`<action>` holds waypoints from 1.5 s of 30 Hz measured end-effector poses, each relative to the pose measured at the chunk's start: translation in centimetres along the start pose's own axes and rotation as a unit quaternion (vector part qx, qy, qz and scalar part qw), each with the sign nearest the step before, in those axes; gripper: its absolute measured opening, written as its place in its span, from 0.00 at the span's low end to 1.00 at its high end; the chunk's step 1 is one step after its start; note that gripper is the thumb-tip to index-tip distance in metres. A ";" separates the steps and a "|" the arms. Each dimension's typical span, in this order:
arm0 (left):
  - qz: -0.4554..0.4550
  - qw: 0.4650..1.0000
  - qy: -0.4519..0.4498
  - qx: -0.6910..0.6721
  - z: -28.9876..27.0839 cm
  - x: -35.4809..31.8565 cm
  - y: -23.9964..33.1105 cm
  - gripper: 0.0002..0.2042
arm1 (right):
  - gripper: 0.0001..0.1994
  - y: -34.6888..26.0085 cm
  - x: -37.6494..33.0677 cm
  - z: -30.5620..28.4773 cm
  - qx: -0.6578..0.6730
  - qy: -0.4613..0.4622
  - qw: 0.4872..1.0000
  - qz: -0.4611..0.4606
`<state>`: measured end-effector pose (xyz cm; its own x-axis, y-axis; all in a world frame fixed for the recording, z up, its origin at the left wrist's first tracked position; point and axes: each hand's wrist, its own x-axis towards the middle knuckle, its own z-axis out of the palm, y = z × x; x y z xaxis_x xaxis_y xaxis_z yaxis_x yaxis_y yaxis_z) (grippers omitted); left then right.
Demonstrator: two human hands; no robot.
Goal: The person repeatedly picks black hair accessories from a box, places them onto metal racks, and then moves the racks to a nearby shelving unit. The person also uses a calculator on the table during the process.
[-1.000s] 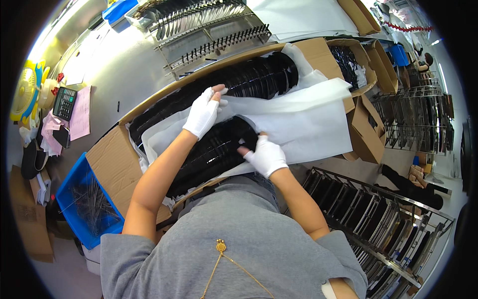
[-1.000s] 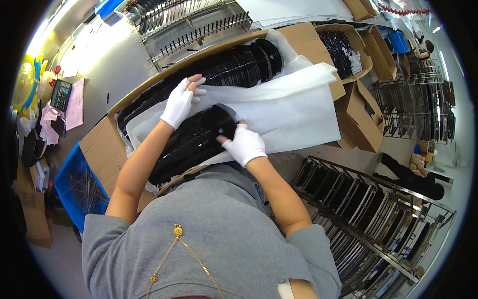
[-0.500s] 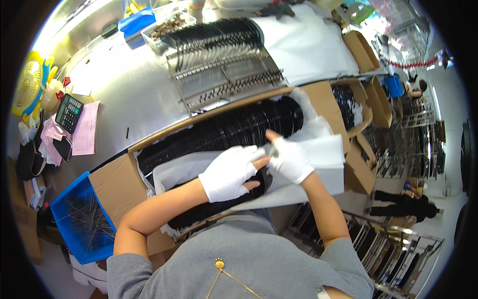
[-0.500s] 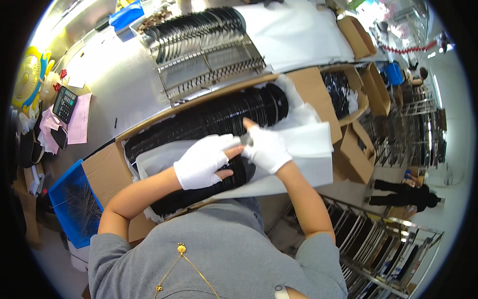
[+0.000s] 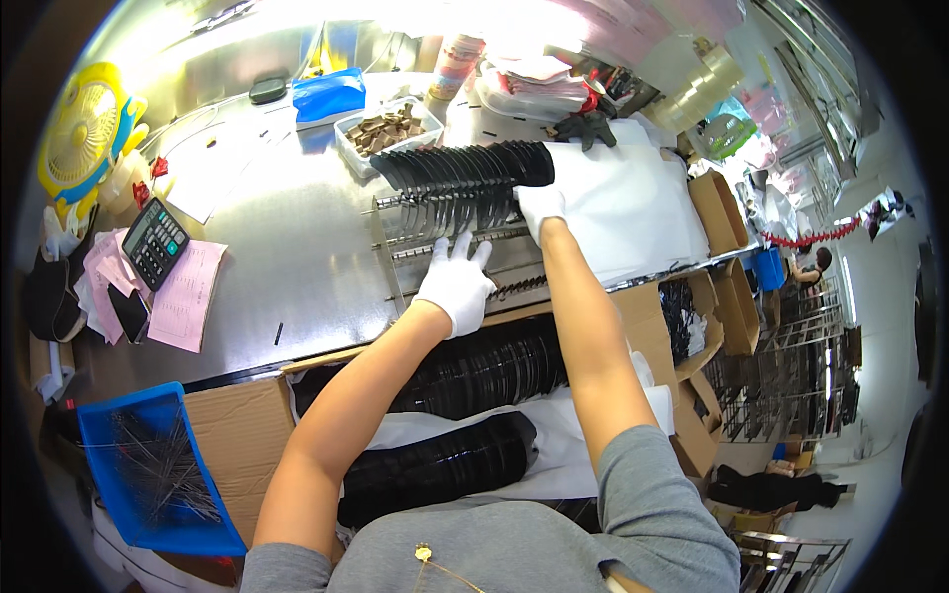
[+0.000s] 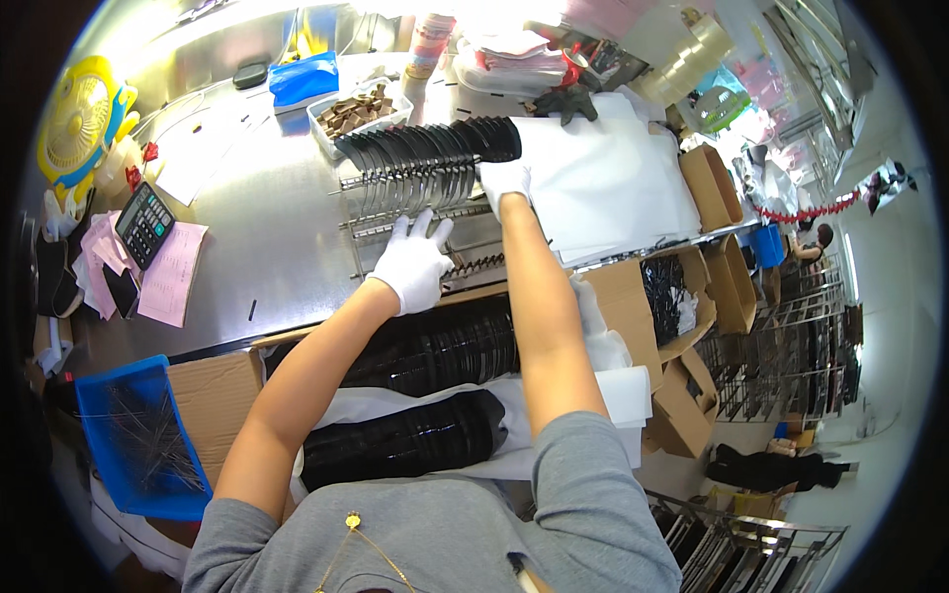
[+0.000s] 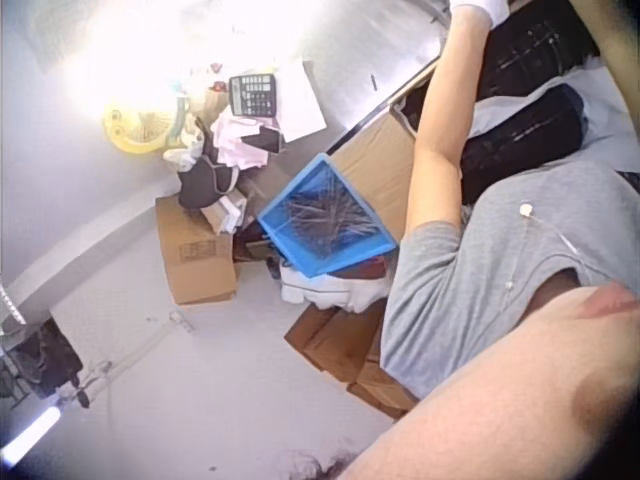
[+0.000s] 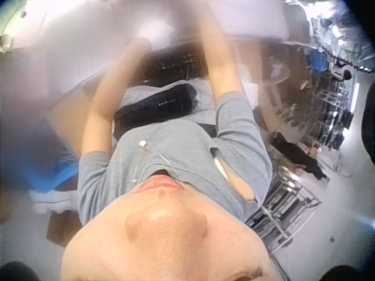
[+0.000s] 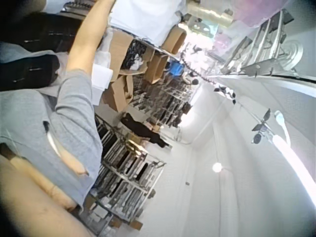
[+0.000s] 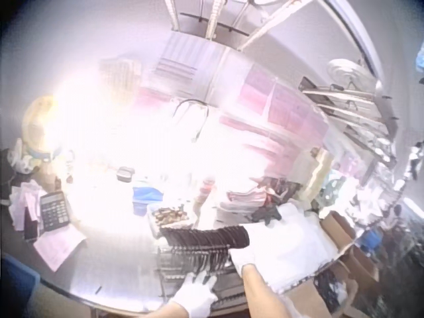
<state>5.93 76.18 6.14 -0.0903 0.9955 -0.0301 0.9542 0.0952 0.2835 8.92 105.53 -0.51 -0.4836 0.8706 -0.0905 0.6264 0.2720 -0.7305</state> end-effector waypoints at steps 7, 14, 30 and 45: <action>0.014 0.999 -0.039 0.009 -0.6 -0.2 0.6 0.17 | 0.09 1.8 -3.8 -3.8 0.606 -0.165 0.753 0.198; 0.008 0.999 0.015 0.035 -0.7 -1.7 3.2 0.10 | 0.18 -0.6 -10.7 -7.4 0.753 -0.428 0.497 0.057; -0.004 0.485 0.154 -0.861 -4.5 -2.8 -2.0 0.21 | 0.21 -11.0 -23.1 -5.2 0.072 -0.324 0.935 -0.122; -0.235 0.537 0.344 -0.734 5.3 -0.7 -3.5 0.14 | 0.24 -5.6 -6.8 5.5 -0.028 0.080 0.996 0.004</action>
<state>4.18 75.09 0.05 -0.7886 0.5776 -0.2109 -0.4263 -0.2664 0.8644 5.37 95.81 0.47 -0.3771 0.9260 0.0155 0.6661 0.2828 -0.6902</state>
